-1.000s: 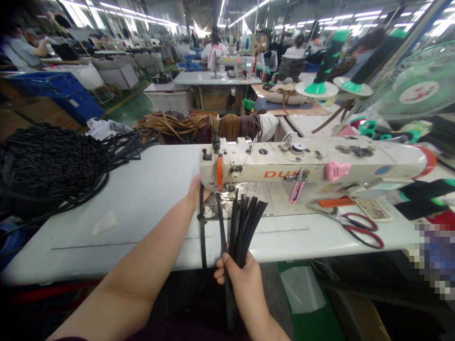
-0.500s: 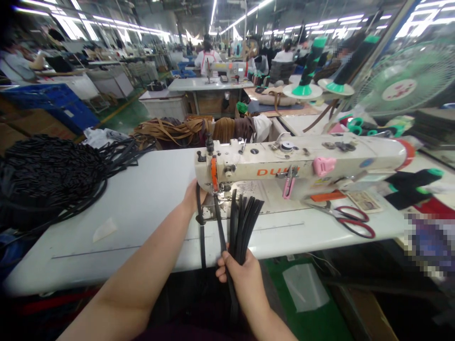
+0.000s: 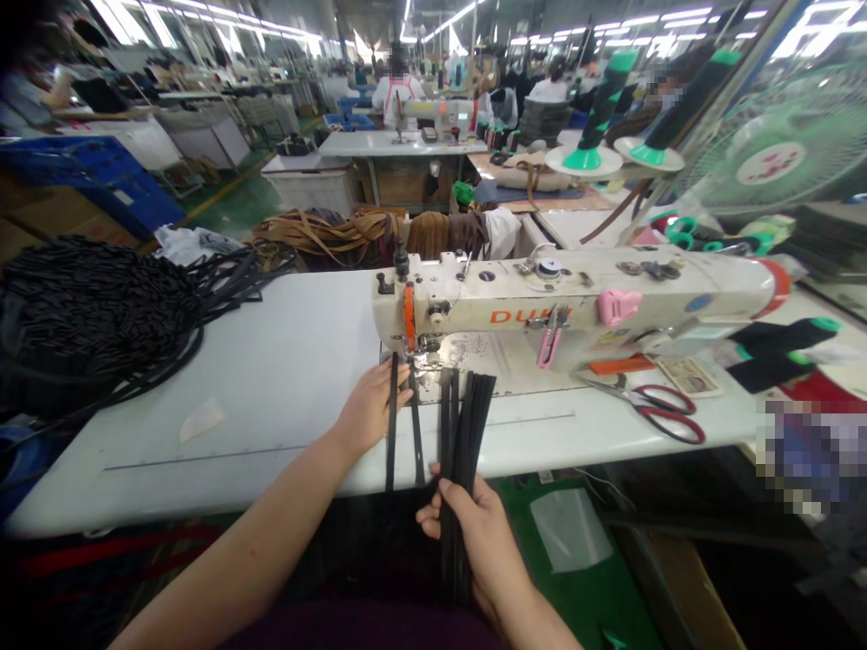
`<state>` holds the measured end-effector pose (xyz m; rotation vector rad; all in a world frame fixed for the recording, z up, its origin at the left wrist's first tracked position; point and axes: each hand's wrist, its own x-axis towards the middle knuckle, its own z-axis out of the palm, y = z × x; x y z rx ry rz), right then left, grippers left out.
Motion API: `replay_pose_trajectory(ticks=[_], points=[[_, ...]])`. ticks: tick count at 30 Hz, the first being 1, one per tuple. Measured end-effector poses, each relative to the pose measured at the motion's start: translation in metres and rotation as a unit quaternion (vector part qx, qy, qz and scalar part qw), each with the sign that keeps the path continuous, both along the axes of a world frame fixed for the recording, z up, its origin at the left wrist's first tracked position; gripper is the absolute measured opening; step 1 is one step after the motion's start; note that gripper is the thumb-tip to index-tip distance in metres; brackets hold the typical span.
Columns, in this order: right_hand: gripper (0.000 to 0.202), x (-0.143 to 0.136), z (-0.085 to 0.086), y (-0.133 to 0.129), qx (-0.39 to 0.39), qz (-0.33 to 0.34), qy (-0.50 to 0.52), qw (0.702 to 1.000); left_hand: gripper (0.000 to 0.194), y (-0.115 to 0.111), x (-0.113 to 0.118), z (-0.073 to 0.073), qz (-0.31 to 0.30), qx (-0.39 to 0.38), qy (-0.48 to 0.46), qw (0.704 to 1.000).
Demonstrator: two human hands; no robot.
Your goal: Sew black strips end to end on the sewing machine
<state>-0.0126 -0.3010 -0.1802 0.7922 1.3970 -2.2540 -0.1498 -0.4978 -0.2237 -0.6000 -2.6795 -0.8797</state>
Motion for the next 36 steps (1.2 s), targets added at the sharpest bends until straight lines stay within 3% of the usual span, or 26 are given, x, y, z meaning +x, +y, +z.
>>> replay_pose_trajectory(ticks=[5, 10, 17, 29, 36], points=[[0.062, 0.006, 0.005, 0.007, 0.019, 0.015, 0.007, 1.0, 0.033, 0.0, -0.002, 0.001, 0.004, 0.006, -0.012, 1.0], [0.063, 0.007, -0.007, 0.01, 0.064, -0.001, -0.008, 0.998, 0.031, 0.0, -0.001, 0.0, -0.004, 0.01, 0.011, 1.0], [0.067, 0.009, -0.013, 0.012, 0.064, -0.024, -0.001, 0.998, 0.027, 0.0, -0.002, 0.002, -0.009, 0.014, 0.008, 1.0], [0.062, 0.007, -0.018, 0.01, 0.077, 0.013, 0.033, 0.996, 0.025, 0.003, 0.0, 0.003, -0.003, 0.034, 0.02, 0.999], [0.067, 0.009, -0.017, 0.009, 0.094, 0.031, 0.039, 0.994, 0.024, 0.002, -0.003, -0.003, -0.007, 0.006, 0.021, 1.0]])
